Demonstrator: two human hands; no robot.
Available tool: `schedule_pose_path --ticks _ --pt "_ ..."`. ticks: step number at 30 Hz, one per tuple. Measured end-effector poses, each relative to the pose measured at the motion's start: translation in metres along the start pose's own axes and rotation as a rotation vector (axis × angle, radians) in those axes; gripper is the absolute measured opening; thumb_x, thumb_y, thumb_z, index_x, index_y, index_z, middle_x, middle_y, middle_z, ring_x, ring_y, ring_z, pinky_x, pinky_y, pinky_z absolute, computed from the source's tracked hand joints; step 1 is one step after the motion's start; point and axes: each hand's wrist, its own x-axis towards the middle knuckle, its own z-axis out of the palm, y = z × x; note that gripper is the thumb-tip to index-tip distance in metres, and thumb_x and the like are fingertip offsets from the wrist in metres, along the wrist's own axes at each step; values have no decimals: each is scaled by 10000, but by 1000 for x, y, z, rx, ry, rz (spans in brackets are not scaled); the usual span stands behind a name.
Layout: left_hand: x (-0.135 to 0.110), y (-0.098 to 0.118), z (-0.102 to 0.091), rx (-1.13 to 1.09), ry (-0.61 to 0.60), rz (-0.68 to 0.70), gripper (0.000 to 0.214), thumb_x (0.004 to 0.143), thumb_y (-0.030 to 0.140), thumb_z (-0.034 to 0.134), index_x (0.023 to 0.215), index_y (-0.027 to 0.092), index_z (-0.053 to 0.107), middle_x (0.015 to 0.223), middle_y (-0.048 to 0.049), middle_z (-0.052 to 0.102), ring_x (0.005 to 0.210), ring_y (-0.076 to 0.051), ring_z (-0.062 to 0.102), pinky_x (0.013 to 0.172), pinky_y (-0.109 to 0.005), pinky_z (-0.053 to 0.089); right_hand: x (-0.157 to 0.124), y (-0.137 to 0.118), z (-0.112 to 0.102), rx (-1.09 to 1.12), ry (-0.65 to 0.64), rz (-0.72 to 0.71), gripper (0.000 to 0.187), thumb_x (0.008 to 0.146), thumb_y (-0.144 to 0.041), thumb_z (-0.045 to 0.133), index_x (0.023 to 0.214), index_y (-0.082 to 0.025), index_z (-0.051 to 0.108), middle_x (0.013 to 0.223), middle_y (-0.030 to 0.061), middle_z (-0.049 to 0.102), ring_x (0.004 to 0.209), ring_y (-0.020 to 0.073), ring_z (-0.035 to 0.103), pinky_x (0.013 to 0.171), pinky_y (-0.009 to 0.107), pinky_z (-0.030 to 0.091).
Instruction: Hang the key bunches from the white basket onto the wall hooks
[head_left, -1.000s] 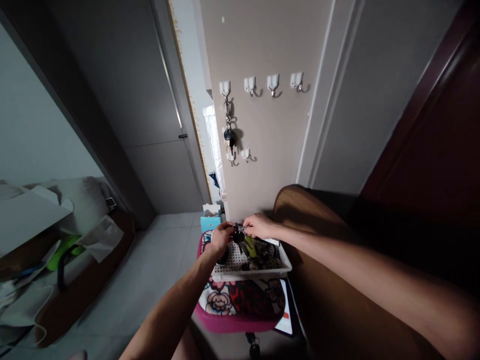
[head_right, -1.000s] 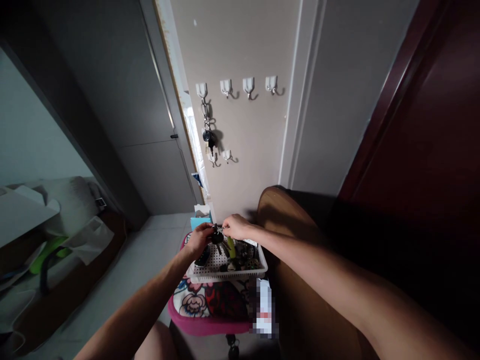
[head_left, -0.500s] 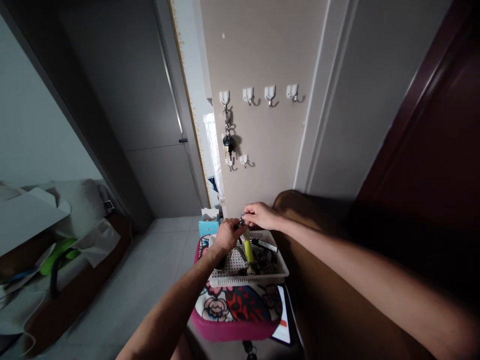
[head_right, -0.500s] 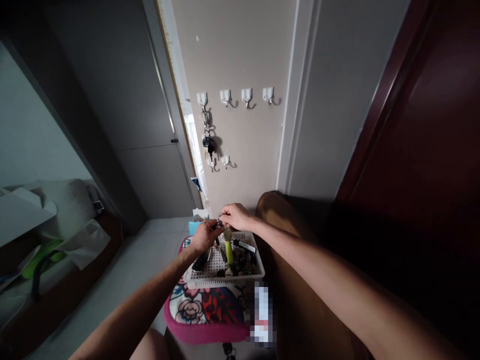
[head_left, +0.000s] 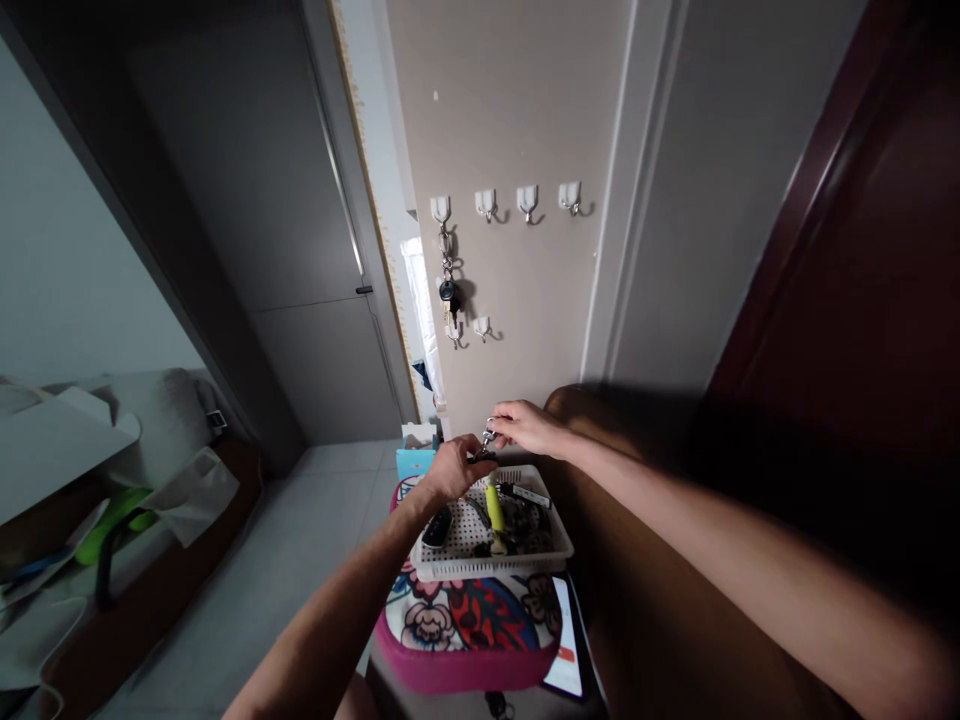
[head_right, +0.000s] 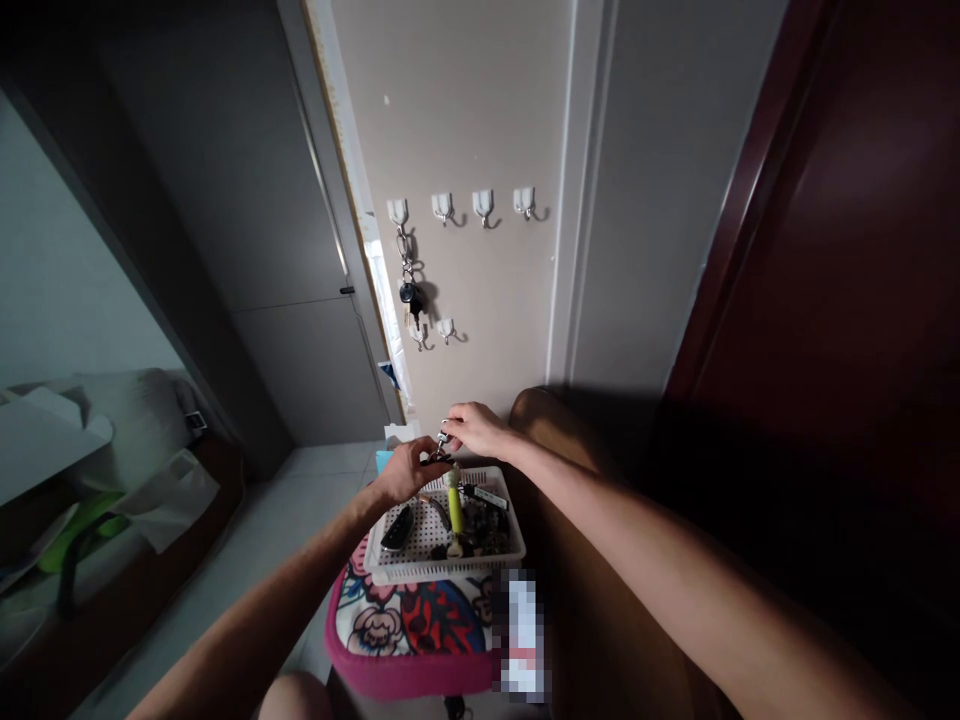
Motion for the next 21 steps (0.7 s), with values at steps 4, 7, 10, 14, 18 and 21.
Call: schedule_pose_path --ticks 4,7,10,14,18,21 --pt "-1 5 -3 -7 58 -59 271 621 403 442 733 166 510 597 11 502 531 -87 431 488 -185 310 2 1 -1 43 41 -2 137 651 -250 389 569 -151 435 461 -17 505 451 90 505 392 165 326" --pt "0 5 -7 -13 179 -52 287 638 389 425 798 171 519 667 -10 511 602 -95 449 549 -192 328 2 2 -2 87 63 -21 126 652 -241 389 576 -151 433 491 -14 519 456 88 511 420 171 355" --pt "1 2 -9 -65 122 -140 267 623 362 447 786 175 545 627 -9 517 569 -97 452 547 -200 334 3 4 -2 90 98 -46 119 650 -240 395 589 -151 444 479 -19 512 460 86 510 441 175 366" --pt "5 1 -7 -297 71 -148 237 585 306 495 761 164 565 628 -3 524 551 -86 446 539 -192 340 2 5 -1 85 111 -73 134 649 -259 404 592 -150 457 462 -26 499 437 78 487 428 175 358" --pt "11 7 -3 -682 93 -92 252 592 328 481 698 113 558 630 -11 521 558 -77 433 529 -179 342 1 3 -1 194 110 -82 137 638 -277 423 616 -146 458 494 -27 492 430 71 468 426 180 361" --pt "17 11 -2 -843 130 -129 252 595 342 471 640 104 541 542 11 485 495 -61 400 499 -178 333 0 1 2 332 152 -30 159 623 -287 442 678 -140 466 552 -22 496 451 68 464 433 181 367"
